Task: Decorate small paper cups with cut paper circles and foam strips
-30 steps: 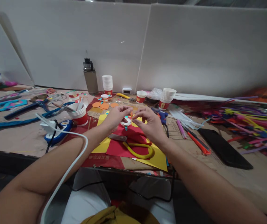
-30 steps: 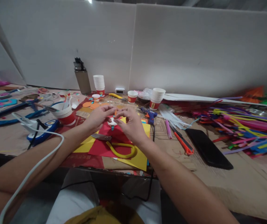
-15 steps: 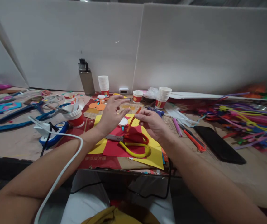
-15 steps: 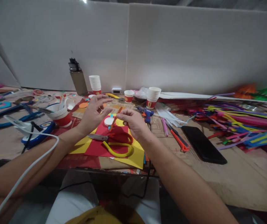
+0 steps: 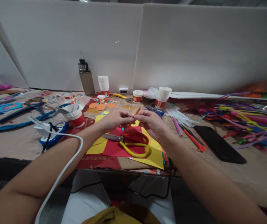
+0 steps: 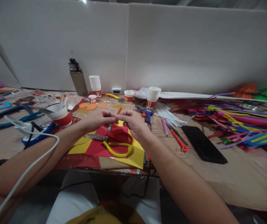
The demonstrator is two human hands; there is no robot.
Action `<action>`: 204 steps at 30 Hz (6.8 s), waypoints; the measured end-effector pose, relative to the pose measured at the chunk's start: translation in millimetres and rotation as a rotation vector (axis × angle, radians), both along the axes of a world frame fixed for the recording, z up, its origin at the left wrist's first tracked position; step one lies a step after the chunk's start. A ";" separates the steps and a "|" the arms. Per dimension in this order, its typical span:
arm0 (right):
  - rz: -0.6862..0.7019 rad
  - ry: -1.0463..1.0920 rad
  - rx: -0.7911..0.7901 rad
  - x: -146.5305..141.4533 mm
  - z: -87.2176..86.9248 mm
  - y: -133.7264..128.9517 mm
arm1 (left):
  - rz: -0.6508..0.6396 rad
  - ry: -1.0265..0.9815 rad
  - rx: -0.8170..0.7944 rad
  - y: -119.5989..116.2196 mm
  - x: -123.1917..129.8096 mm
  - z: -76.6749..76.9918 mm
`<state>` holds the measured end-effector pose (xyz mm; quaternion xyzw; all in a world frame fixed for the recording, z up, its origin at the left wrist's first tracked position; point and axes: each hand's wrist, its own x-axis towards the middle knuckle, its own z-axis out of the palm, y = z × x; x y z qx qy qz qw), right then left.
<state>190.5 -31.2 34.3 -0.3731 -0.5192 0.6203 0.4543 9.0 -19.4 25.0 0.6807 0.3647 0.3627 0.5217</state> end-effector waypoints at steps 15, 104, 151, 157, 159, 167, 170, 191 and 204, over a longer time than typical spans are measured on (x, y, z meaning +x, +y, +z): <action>-0.182 -0.372 0.626 -0.6 -8.1 0.6 | 0.291 0.091 0.415 -6.4 0.3 2.7; -0.240 -0.074 0.231 -7.2 -26.6 12.0 | 0.009 -0.373 -0.398 -1.5 12.9 -12.4; -0.241 -0.283 0.407 -3.5 -21.4 8.4 | 0.138 -0.110 -0.107 -9.4 15.7 -4.4; -0.243 -0.306 0.413 -3.0 -19.4 7.3 | 0.148 -0.069 -0.062 -10.5 15.7 -2.5; -0.242 -0.311 0.417 -2.8 -18.9 7.1 | 0.155 -0.050 -0.041 -11.2 15.4 -0.8; -0.264 -0.328 0.454 -2.3 -19.8 8.5 | 0.148 0.083 0.149 -5.6 9.4 -6.7; -0.277 -0.346 0.468 -1.5 -19.2 8.6 | 0.185 0.129 0.204 -4.0 7.0 -5.9; -0.250 -0.454 0.476 -1.9 -10.3 2.5 | 0.153 -0.433 -0.248 9.2 0.8 0.5; -0.249 -0.459 0.452 -4.1 -21.5 6.1 | 0.133 -0.529 -0.334 6.9 5.4 -5.8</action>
